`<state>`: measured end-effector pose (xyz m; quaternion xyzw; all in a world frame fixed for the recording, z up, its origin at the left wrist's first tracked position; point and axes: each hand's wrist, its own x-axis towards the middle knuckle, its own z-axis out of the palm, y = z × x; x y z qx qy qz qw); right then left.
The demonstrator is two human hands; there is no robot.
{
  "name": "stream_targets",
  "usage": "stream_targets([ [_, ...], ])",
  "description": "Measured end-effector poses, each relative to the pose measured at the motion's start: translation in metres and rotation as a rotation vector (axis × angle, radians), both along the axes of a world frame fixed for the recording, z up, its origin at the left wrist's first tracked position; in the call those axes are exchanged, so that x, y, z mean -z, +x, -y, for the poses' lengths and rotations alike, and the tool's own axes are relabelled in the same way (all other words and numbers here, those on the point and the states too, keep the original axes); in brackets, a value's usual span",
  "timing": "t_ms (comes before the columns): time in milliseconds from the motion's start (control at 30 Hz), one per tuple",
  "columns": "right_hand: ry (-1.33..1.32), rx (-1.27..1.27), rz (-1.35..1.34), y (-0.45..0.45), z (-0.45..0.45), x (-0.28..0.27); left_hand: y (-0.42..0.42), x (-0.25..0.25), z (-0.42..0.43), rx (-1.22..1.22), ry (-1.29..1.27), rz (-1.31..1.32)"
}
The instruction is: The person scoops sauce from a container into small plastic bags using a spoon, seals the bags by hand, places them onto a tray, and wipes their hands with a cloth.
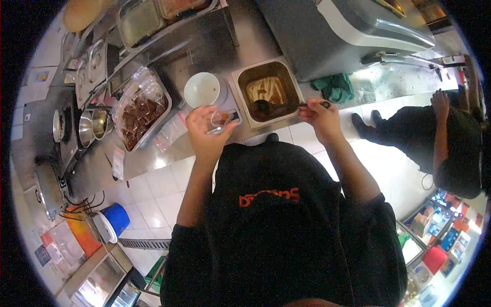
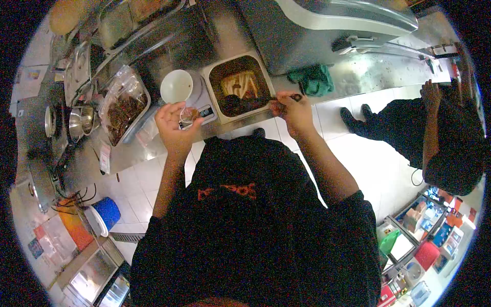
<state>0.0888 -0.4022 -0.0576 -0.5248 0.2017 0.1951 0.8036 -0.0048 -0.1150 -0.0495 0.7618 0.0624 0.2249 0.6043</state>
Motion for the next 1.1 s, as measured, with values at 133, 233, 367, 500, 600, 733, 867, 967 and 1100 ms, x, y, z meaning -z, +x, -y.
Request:
stream_targets([
  [133,0.111,0.079,-0.098,-0.003,0.012,0.006,0.004,-0.002,0.002,0.022,0.025,0.005],
  [233,0.163,0.132,-0.051,-0.002,0.015,0.002,0.011,-0.01,0.008,0.051,-0.04,0.016],
  [367,0.201,0.193,0.089,-0.01,0.002,-0.029,0.032,-0.027,0.007,0.153,0.159,0.159],
  [500,0.304,0.191,0.372,-0.021,-0.01,-0.063,0.046,-0.04,0.01,0.227,0.066,0.17],
  [600,0.198,0.107,0.586,-0.032,-0.015,-0.087,0.048,-0.058,0.019,0.207,-0.008,0.176],
  [733,-0.107,-0.117,1.004,-0.036,-0.014,-0.112,0.053,-0.066,0.023,0.204,0.015,0.204],
  [867,-0.377,-0.272,1.282,-0.03,-0.016,-0.132,0.056,-0.067,0.017,0.19,-0.007,0.2],
  [967,-0.417,-0.342,1.385,-0.027,-0.015,-0.14,0.054,-0.07,0.012,0.184,-0.022,0.186],
  [1100,-0.445,-0.354,1.438,-0.028,-0.012,-0.141,0.055,-0.069,0.012,0.241,-0.007,0.212],
])
